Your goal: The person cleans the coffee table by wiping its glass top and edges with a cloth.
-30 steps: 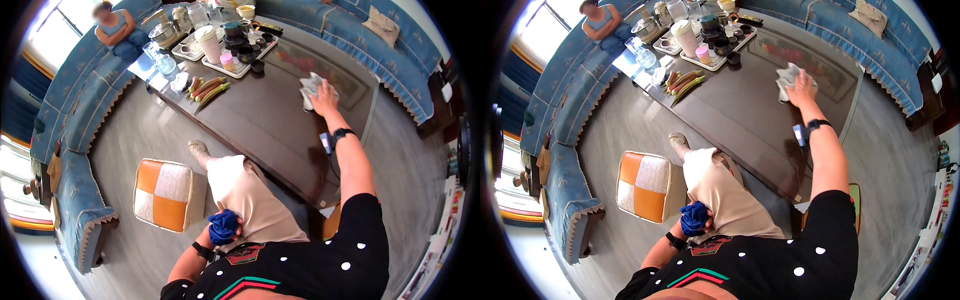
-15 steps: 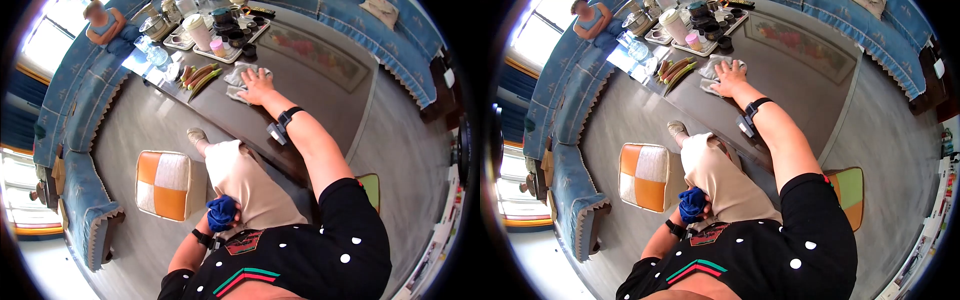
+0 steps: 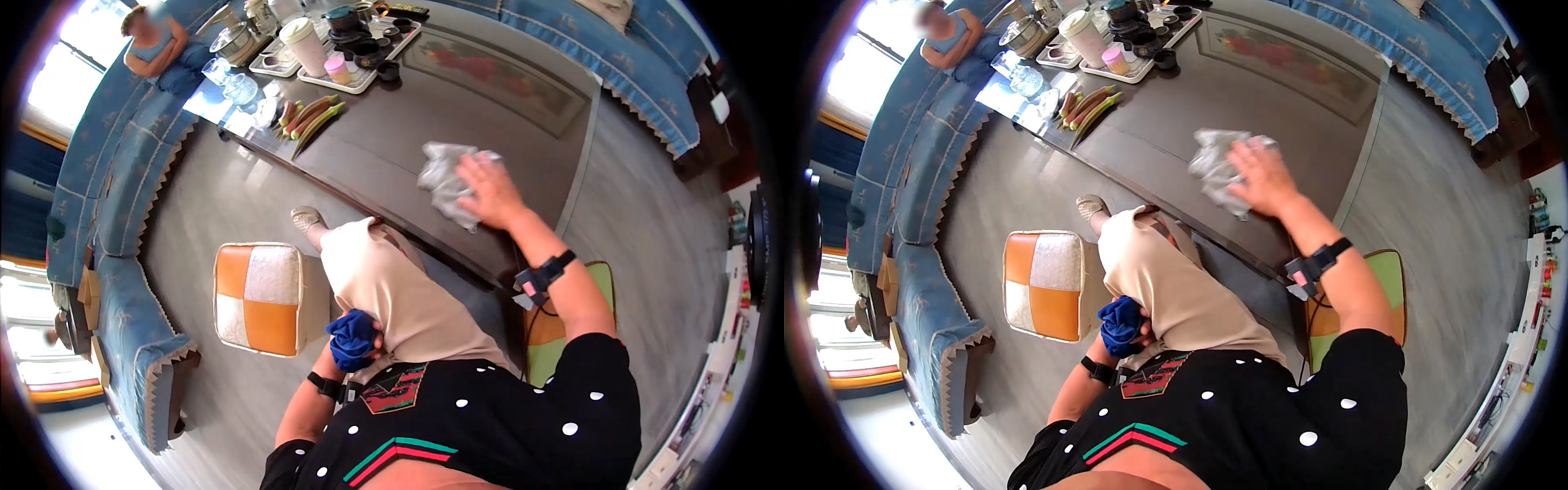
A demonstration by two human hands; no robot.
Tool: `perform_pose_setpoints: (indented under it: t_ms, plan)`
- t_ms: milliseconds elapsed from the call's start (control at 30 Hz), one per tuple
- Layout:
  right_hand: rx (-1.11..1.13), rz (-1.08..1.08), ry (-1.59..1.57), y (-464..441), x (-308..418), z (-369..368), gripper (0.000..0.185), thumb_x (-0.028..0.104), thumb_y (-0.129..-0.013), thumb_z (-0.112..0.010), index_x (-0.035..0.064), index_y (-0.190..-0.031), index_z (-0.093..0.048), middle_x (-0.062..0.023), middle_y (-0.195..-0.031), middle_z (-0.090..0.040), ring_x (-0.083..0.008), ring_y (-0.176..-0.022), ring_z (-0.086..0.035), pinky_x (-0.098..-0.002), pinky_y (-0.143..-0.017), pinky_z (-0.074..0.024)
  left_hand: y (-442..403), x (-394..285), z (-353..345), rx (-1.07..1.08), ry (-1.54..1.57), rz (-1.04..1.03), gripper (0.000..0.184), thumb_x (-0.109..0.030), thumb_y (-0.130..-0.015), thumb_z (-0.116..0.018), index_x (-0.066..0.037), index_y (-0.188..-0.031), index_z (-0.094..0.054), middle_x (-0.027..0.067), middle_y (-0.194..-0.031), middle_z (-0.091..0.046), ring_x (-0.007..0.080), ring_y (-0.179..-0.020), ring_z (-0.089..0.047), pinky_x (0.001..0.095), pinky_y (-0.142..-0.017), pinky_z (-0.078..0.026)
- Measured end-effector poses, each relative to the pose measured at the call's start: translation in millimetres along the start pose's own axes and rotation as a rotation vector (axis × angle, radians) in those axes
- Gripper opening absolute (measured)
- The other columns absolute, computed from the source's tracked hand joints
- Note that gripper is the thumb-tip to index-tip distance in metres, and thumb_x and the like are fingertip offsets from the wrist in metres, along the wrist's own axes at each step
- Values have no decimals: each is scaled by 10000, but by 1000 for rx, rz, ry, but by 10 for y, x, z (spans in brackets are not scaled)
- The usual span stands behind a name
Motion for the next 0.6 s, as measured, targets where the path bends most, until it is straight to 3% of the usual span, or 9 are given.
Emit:
perform_pose_setpoints:
  t_ms: [133, 200, 233, 300, 367, 500, 600]
  plan:
    - [-148, -382, 172, 334, -1223, 195, 612, 428, -882, -570, 61, -1362, -471, -134, -1473, -389, -390, -1344, -352, -488, -1086, -317, 16, -42, 51, 22, -8, 13, 734, -627, -963, -200, -28, -1175, -569, 208, -920, -626, 318, -708, -597, 423, -709, -499]
    - [-92, -597, 210, 341, -1651, 137, 650, 469, -913, -514, 101, -1432, -381, -103, -1536, -281, -405, -1386, -267, -528, -1094, -292, 8, -43, 70, 35, -5, 32, 743, -630, -961, -197, -26, -1181, -570, 213, -924, -623, 309, -685, -596, 426, -702, -506]
    - [-62, -693, 211, 314, -1742, 129, 662, 486, -922, -491, 117, -1453, -349, -89, -1557, -239, -405, -1402, -235, -559, -1095, -278, -6, -32, 101, 93, 63, 36, 744, -625, -953, -240, 2, -1212, -545, 239, -962, -612, 363, -751, -607, 443, -724, -522]
    - [-8, -703, 239, 39, -1529, 174, 667, 496, -927, -474, 128, -1464, -328, -77, -1566, -215, -404, -1412, -209, -595, -1085, -268, -37, -14, 133, 208, 198, 56, 772, -615, -938, -327, 60, -1275, -494, 290, -1037, -590, 470, -883, -630, 477, -766, -555]
    - [16, -599, 250, -288, -1401, 23, 683, 517, -930, -443, 141, -1481, -296, -69, -1573, -201, -407, -1424, -176, -662, -1062, -250, -59, -12, 96, 204, 236, 98, 773, -618, -935, -338, 57, -1276, -495, 289, -1032, -592, 463, -888, -631, 473, -768, -555]
    - [104, -366, 224, -1075, -741, -122, 703, 571, -917, -444, 277, -1509, -205, -156, -1566, -173, -464, -1405, -180, -627, -1074, -257, -117, -48, -59, 183, 258, 153, 787, -633, -921, -378, 59, -1277, -491, 287, -1024, -592, 451, -897, -633, 461, -778, -561]
    - [164, -331, 163, -1607, -525, -120, 654, 560, -920, -451, 281, -1484, -275, -140, -1562, -177, -452, -1408, -166, -625, -1074, -259, -121, -55, -48, 151, 250, 173, 800, -642, -913, -395, 67, -1273, -486, 289, -1017, -590, 444, -901, -635, 458, -787, -566]
Point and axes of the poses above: each hand's wrist, its own y-axis away from the middle knuckle, its own z-axis out of the back of the hand, x = y × z, the point moved 4 cm from there along -y, towards the middle knuckle
